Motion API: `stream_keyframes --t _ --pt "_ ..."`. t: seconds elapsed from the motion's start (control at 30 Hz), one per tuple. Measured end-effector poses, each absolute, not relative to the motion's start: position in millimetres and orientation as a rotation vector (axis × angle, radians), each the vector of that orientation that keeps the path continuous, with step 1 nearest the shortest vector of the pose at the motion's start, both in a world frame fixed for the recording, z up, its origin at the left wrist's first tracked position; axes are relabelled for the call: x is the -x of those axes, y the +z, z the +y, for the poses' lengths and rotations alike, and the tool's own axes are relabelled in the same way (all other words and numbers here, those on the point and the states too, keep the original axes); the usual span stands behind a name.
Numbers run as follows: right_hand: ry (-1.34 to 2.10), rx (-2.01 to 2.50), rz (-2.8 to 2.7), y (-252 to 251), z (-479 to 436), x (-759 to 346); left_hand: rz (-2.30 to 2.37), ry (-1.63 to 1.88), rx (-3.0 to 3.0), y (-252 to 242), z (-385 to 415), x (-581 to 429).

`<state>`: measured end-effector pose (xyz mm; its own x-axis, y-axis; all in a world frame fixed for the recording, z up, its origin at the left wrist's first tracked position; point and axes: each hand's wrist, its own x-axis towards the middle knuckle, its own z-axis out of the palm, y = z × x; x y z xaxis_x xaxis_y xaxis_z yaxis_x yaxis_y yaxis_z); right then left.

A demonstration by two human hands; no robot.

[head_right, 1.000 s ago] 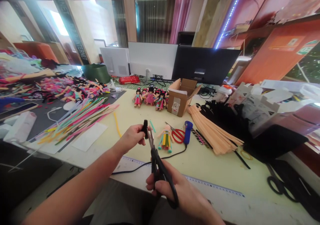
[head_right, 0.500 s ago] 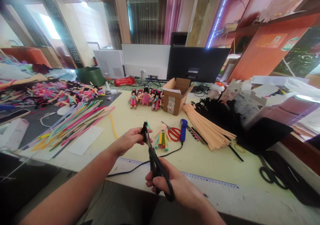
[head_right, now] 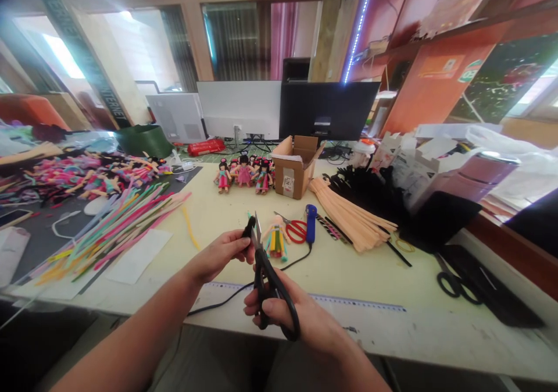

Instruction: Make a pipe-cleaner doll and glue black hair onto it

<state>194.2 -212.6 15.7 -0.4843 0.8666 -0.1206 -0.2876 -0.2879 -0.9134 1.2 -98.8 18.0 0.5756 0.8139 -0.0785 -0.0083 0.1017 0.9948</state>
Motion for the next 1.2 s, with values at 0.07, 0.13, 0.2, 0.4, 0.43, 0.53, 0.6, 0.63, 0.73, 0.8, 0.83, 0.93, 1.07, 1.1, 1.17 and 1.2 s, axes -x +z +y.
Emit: stream_keyframes --t 0.07,0.13,0.2,0.4,0.43,0.53,0.6,0.63,0.73,0.8,0.83,0.93,1.07,1.1,1.17,1.2 --pt "1.862 0.780 -1.120 19.0 -211.4 -193.5 0.749 0.682 -1.341 18.9 -102.2 -2.8" --pt "1.879 0.756 -1.092 23.3 -210.2 -193.4 0.730 0.664 -1.341 19.3 -105.0 -3.2" --pt "1.901 0.748 -1.042 26.6 -209.8 -194.0 0.709 0.644 -1.354 18.8 -106.3 -1.5" --pt "1.927 0.858 -0.981 24.8 -214.1 -195.6 0.700 0.569 -1.424 18.8 -101.6 5.7" --pt "1.918 0.870 -0.981 23.8 -215.0 -195.0 0.691 0.599 -1.394 19.6 -100.7 4.8" --pt "1.891 0.893 -0.968 21.9 -216.9 -192.6 0.659 0.708 -1.220 22.1 -98.5 -2.2" --pt "1.888 0.896 -0.970 21.8 -217.8 -191.4 0.663 0.747 -1.119 22.0 -97.4 -7.6" --pt "1.886 0.899 -0.973 21.9 -218.2 -191.2 0.672 0.760 -1.084 21.3 -96.8 -9.6" --pt "1.872 0.903 -0.993 21.5 -220.1 -191.0 0.701 0.783 -1.014 17.3 -95.8 -11.8" --pt "1.879 0.877 -1.001 20.1 -221.6 -190.4 0.718 0.777 -0.998 15.1 -96.2 -10.8" --pt "1.893 0.854 -0.999 19.3 -222.3 -189.8 0.722 0.770 -0.998 14.4 -96.8 -10.1" --pt "1.922 0.776 -0.921 16.9 -223.9 -186.3 0.692 0.724 -1.015 13.6 -100.2 -9.1" --pt "1.936 0.685 -0.777 14.7 -226.2 -182.5 0.630 0.669 -1.041 11.4 -105.4 -10.3" --pt "1.945 0.662 -0.752 13.8 -227.1 -182.3 0.629 0.672 -1.048 10.2 -106.4 -10.5" --pt "1.953 0.614 -0.717 11.3 -229.2 -182.6 0.637 0.680 -1.066 7.7 -108.2 -10.8" --pt "1.950 0.587 -0.711 9.9 -230.3 -182.8 0.641 0.684 -1.075 6.6 -109.1 -10.9"
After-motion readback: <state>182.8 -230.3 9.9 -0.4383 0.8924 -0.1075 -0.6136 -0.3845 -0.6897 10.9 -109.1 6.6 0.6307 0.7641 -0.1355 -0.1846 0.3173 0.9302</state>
